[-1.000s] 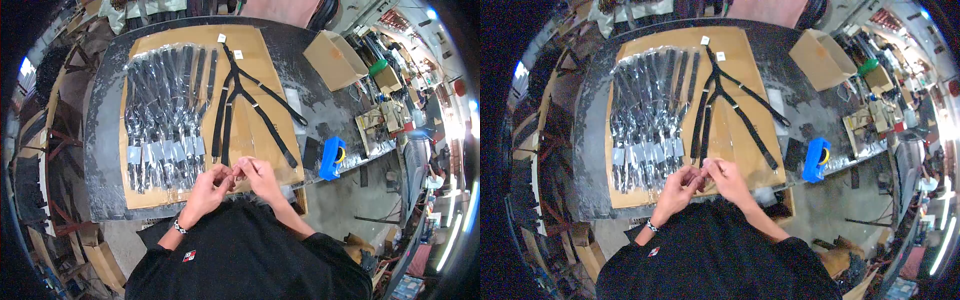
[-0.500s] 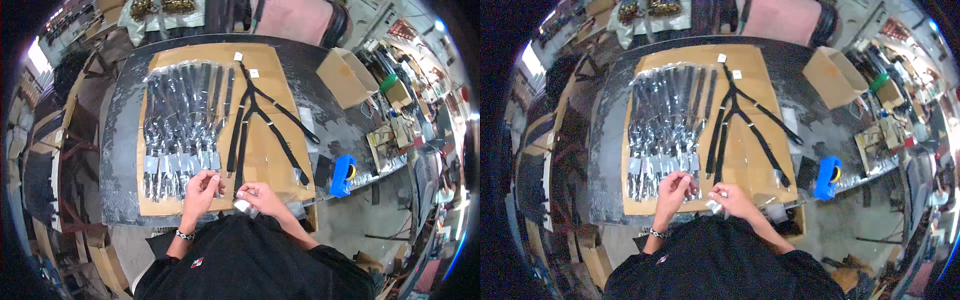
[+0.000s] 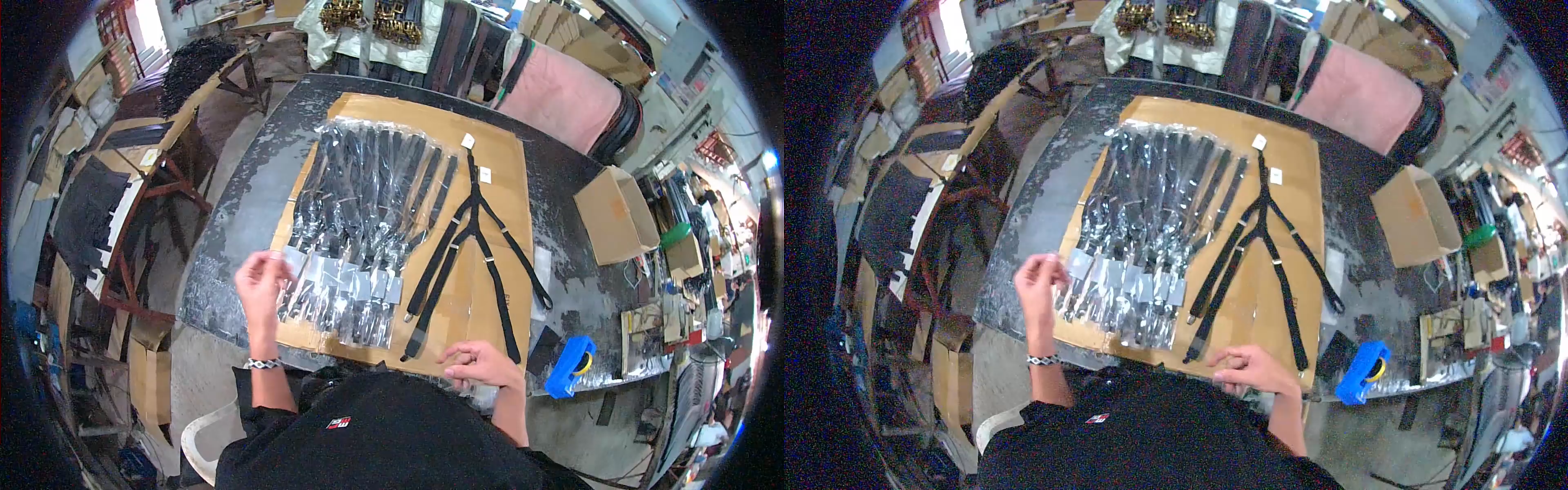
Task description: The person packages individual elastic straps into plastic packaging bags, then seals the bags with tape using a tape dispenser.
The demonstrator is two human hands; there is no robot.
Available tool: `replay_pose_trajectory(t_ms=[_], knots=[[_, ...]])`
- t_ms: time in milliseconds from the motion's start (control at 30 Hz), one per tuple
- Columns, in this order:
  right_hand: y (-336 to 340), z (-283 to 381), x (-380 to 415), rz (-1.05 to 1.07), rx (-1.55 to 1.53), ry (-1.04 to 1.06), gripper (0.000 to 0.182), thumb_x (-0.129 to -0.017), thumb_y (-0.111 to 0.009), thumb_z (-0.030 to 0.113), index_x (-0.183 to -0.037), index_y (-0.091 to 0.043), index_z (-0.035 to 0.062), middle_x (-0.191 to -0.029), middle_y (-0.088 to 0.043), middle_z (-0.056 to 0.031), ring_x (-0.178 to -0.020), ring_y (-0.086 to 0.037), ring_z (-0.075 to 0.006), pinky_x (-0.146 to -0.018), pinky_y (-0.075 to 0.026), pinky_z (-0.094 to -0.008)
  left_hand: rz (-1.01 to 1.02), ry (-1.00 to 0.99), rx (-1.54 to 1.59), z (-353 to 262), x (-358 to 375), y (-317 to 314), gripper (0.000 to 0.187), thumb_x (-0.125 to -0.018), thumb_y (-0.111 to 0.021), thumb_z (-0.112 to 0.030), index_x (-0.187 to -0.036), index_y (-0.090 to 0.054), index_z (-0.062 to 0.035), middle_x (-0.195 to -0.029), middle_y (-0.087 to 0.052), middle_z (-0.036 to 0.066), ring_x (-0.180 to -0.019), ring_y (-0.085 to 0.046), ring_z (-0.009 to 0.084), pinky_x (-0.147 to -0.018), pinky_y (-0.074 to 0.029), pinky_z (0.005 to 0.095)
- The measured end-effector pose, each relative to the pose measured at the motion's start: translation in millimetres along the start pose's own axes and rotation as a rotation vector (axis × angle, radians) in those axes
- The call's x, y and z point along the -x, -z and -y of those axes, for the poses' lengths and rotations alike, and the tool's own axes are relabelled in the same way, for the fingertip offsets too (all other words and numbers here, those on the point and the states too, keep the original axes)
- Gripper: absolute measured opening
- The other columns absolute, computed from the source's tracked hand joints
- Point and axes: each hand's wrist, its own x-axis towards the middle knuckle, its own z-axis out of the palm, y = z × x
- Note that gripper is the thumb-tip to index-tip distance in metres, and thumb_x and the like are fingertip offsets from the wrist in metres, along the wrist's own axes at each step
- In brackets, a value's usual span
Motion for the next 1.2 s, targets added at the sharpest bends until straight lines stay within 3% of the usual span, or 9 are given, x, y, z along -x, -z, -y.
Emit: replay_pose_trajectory(t_ms=[133,267,433,567,767,900,1033,1133,1200], knots=[[22.7,0.6,19.3,-0.101,0.065,0.015,0.028,-0.090,-0.075,0.016,-0.111,-0.069,-0.0010,-0.076,-0.070,-0.0045,-0.072,-0.066,-0.0097,-0.061,-0.052,-0.0244,-0.246,-0.084,-0.028,-23.8,-15.0,47.7,0.013,-0.096,-0.066,-0.014,-0.092,-0.068,-0.0013,-0.074,-0.067,0.004,-0.059,-0.062,0.0098,-0.052,-0.045,0.0220],[53.4,-11.2,28.4,-0.222,0.240,0.014,0.023,-0.087,-0.077,0.020,-0.097,-0.075,0.0000,-0.077,-0.070,-0.0015,-0.069,-0.063,-0.0072,-0.062,-0.050,-0.0251,-0.415,-0.130,-0.086,-33.9,-14.9,77.1,0.014,-0.096,-0.066,-0.015,-0.093,-0.068,-0.0017,-0.075,-0.066,0.004,-0.059,-0.060,0.0094,-0.053,-0.045,0.0223],[61.0,-7.1,10.8,-0.329,0.398,-0.017,0.020,-0.088,-0.074,0.019,-0.096,-0.074,0.0010,-0.075,-0.067,-0.0006,-0.067,-0.059,-0.0072,-0.061,-0.048,-0.0253,-0.558,-0.227,-0.042,-43.9,-14.2,108.7,0.016,-0.096,-0.068,-0.019,-0.101,-0.070,-0.0034,-0.081,-0.068,0.002,-0.063,-0.060,0.0077,-0.054,-0.045,0.0213],[44.3,-9.0,-33.5,-0.437,0.464,0.084,0.017,-0.089,-0.071,0.016,-0.093,-0.072,0.0003,-0.072,-0.065,-0.0002,-0.067,-0.057,-0.0075,-0.063,-0.047,-0.0252,-0.566,-0.329,0.169,-70.2,-8.7,127.2,0.017,-0.096,-0.068,-0.017,-0.106,-0.070,-0.0035,-0.088,-0.070,0.003,-0.073,-0.063,0.0068,-0.058,-0.045,0.0206],[-17.0,-12.5,-97.1,-0.224,0.387,0.179,0.018,-0.093,-0.066,0.016,-0.098,-0.069,-0.0014,-0.076,-0.066,-0.0057,-0.070,-0.060,-0.0119,-0.065,-0.050,-0.0303,-0.534,-0.439,0.151,-115.8,0.0,144.2,0.013,-0.096,-0.067,-0.012,-0.105,-0.070,-0.0035,-0.096,-0.072,0.006,-0.080,-0.066,0.0084,-0.060,-0.046,0.0191],[-46.9,-41.9,-126.6,-0.086,0.457,0.151,0.016,-0.093,-0.065,0.012,-0.100,-0.068,-0.0022,-0.077,-0.066,-0.0057,-0.073,-0.060,-0.0114,-0.070,-0.050,-0.0293,-0.533,-0.695,0.164,-175.5,2.1,147.2,0.019,-0.097,-0.063,-0.006,-0.110,-0.067,0.0070,-0.101,-0.070,0.016,-0.092,-0.066,0.0163,-0.077,-0.056,0.0243],[-68.3,-57.3,-141.1,-0.101,0.506,0.238,0.018,-0.092,-0.064,0.014,-0.101,-0.068,-0.0007,-0.077,-0.068,-0.0092,-0.070,-0.061,-0.0138,-0.069,-0.051,-0.0315,-0.322,-0.725,0.068,-210.4,-1.3,173.9,0.017,-0.095,-0.064,-0.005,-0.108,-0.068,0.0060,-0.106,-0.070,0.018,-0.096,-0.066,0.0187,-0.087,-0.055,0.0282],[-69.2,-53.6,-139.4,-0.215,0.527,0.201,0.021,-0.091,-0.063,0.018,-0.103,-0.069,0.0017,-0.087,-0.072,-0.0166,-0.079,-0.071,-0.0290,-0.074,-0.054,-0.0390,-0.319,-0.678,0.069,-209.5,-6.8,170.2,0.019,-0.096,-0.064,-0.008,-0.108,-0.068,0.0053,-0.110,-0.070,0.019,-0.098,-0.066,0.0197,-0.090,-0.054,0.0296],[-65.2,-51.8,-141.2,-0.328,0.535,0.191,0.022,-0.091,-0.063,0.018,-0.105,-0.069,0.0023,-0.086,-0.072,-0.0166,-0.078,-0.071,-0.0290,-0.074,-0.054,-0.0387,-0.286,-0.651,0.069,-204.2,-10.4,187.1,0.022,-0.096,-0.063,-0.011,-0.111,-0.067,0.0056,-0.118,-0.067,0.020,-0.105,-0.064,0.0236,-0.097,-0.050,0.0363]])
